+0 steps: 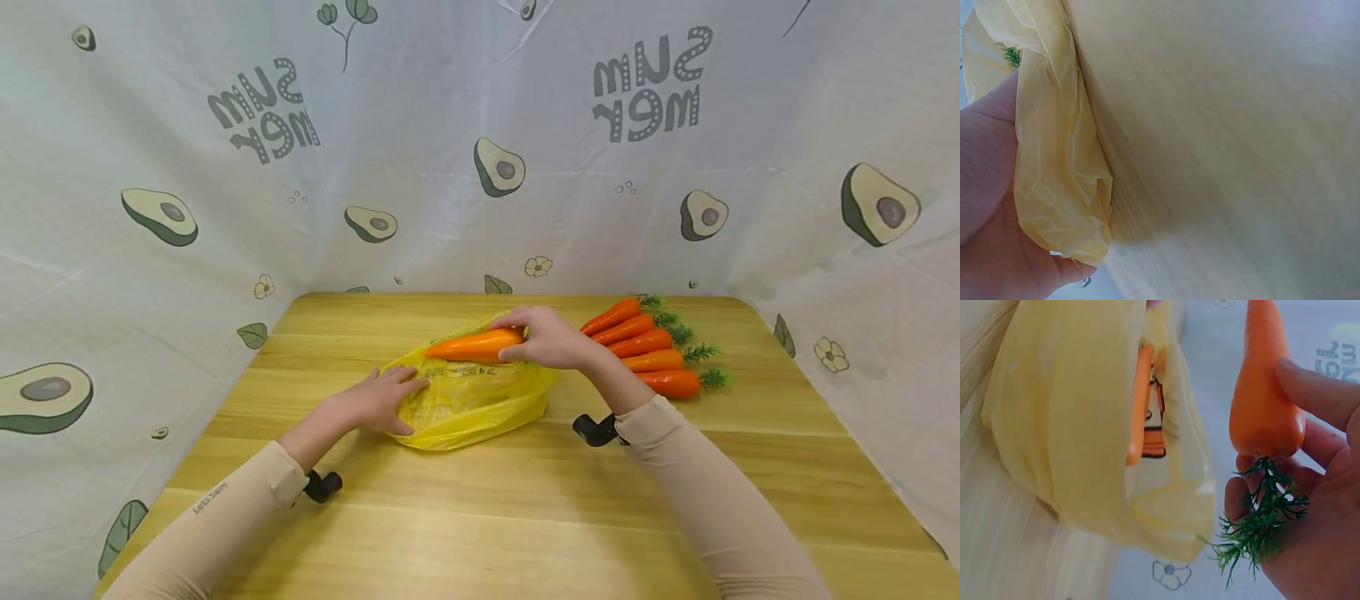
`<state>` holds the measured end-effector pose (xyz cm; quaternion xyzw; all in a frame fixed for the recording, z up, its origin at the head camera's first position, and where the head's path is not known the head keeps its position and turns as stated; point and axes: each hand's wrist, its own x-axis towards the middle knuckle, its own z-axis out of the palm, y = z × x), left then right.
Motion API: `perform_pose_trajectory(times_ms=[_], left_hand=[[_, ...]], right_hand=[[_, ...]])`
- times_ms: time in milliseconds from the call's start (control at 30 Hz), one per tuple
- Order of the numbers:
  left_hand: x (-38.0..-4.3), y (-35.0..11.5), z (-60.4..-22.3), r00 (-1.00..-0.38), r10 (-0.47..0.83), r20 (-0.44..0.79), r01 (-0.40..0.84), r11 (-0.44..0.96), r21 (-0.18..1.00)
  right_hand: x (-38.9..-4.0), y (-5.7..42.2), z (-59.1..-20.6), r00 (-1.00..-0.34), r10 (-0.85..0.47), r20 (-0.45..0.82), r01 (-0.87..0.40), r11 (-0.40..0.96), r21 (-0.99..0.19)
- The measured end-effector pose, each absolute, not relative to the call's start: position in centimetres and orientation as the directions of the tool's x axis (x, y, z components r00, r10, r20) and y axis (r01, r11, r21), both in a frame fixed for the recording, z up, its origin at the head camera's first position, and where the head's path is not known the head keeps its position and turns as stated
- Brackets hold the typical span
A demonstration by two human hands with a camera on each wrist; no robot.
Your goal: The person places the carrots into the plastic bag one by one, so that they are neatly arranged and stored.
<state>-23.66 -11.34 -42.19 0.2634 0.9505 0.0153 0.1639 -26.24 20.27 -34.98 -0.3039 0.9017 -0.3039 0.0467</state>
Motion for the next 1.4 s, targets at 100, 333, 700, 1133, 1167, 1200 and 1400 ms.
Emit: perform_pose_trajectory(times_ms=[100,333,700,1133,1167,1200,1400], left_hand=[[-23.6,-11.4,-42.2,-0.808,0.507,-0.3,0.496,0.86,0.12],[-23.6,-11.4,-42.3,-0.809,0.512,-0.289,0.501,0.858,0.117],[-23.7,-11.3,-42.5,-0.808,0.519,-0.278,0.515,0.852,0.095],[-23.6,-11.3,-42.2,-0.811,0.514,-0.28,0.502,0.857,0.12],[-23.6,-11.3,-42.2,-0.81,0.514,-0.28,0.502,0.856,0.12],[-23.5,-11.3,-42.2,-0.81,0.515,-0.28,0.503,0.856,0.121],[-23.5,-11.3,-42.1,-0.811,0.512,-0.284,0.497,0.858,0.127]], right_hand=[[-26.5,19.3,-35.3,-0.805,-0.584,0.105,-0.536,0.639,-0.552],[-27.0,17.5,-36.3,-0.808,-0.579,0.109,-0.54,0.654,-0.53],[-27.4,16.5,-38.6,-0.836,-0.542,0.084,-0.495,0.681,-0.54],[-27.5,16.6,-41.1,-0.868,-0.492,0.065,-0.464,0.76,-0.456],[-27.6,16.6,-41.2,-0.872,-0.486,0.063,-0.459,0.765,-0.451],[-27.6,16.5,-41.4,-0.873,-0.483,0.062,-0.459,0.772,-0.441],[-27.7,16.3,-42.0,-0.884,-0.457,0.097,-0.458,0.808,-0.37]])
